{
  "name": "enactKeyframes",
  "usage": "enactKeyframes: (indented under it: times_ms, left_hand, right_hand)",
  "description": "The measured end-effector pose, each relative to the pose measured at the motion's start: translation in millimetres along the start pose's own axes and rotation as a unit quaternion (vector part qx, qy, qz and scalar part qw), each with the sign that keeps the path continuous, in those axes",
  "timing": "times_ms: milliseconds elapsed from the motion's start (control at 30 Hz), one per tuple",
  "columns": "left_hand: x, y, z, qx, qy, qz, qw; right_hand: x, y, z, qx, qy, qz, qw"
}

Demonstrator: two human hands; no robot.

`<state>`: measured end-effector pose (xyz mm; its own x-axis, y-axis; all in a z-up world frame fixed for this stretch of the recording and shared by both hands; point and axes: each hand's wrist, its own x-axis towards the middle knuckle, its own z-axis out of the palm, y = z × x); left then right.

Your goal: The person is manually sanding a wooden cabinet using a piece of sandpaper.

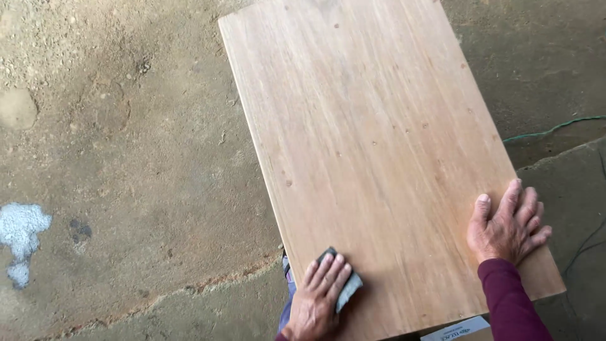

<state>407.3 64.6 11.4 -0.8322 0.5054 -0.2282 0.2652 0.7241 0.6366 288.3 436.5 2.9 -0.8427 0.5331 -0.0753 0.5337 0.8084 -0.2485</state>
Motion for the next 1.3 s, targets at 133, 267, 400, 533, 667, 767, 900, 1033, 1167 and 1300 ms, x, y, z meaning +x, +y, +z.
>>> enactKeyframes:
  times_ms: [133,267,400,533,667,767,900,1033,1167,1300]
  left_hand:
    - [104.3,-68.9,-64.6,0.089,0.166,0.07,0.98]
    - [197.9,-121.7,-107.0,0.163,0.234,-0.043,0.958]
    - [119.9,-64.1,-84.5,0.222,0.187,-0.008,0.957]
    - [-8.4,-10.9,-16.6,0.037,0.111,-0.008,0.993]
    - [28.3,-47.4,-34.9,0.149,0.124,0.028,0.981]
    - [119.7,-98.1,-83.2,0.19,0.169,-0.01,0.967]
    - [145.3,-82.6,-129.7,0.149,0.252,-0.08,0.953]
    - [48.2,-24.4,-49.1,0.116,0.172,-0.023,0.978]
    - [-31.8,-26.2,9.5,0.103,0.116,0.027,0.987]
    - [76.3,-75.6,-70.3,0.096,0.091,0.04,0.99]
  right_hand:
    - [-2.3,-1.1,1.2,-0.004,-0.005,-0.003,1.0]
    - [-1.4,1.0,3.8,-0.011,0.003,-0.014,1.0]
    - [-4.2,2.1,0.1,-0.006,-0.003,-0.006,1.0]
    - [0.2,3.7,4.8,-0.006,0.006,-0.001,1.0]
    - [-1.9,-1.2,0.8,-0.006,-0.004,-0.008,1.0]
    - [-4.1,4.1,3.3,-0.013,-0.001,-0.014,1.0]
    - [-4.9,-2.6,-1.2,-0.004,0.006,-0.013,1.0]
    - [2.9,2.3,6.7,-0.009,0.016,-0.008,1.0]
    - [0.6,13.8,12.5,-0.011,0.017,-0.014,1.0]
    - [-1.6,6.8,7.3,-0.018,0.01,-0.011,1.0]
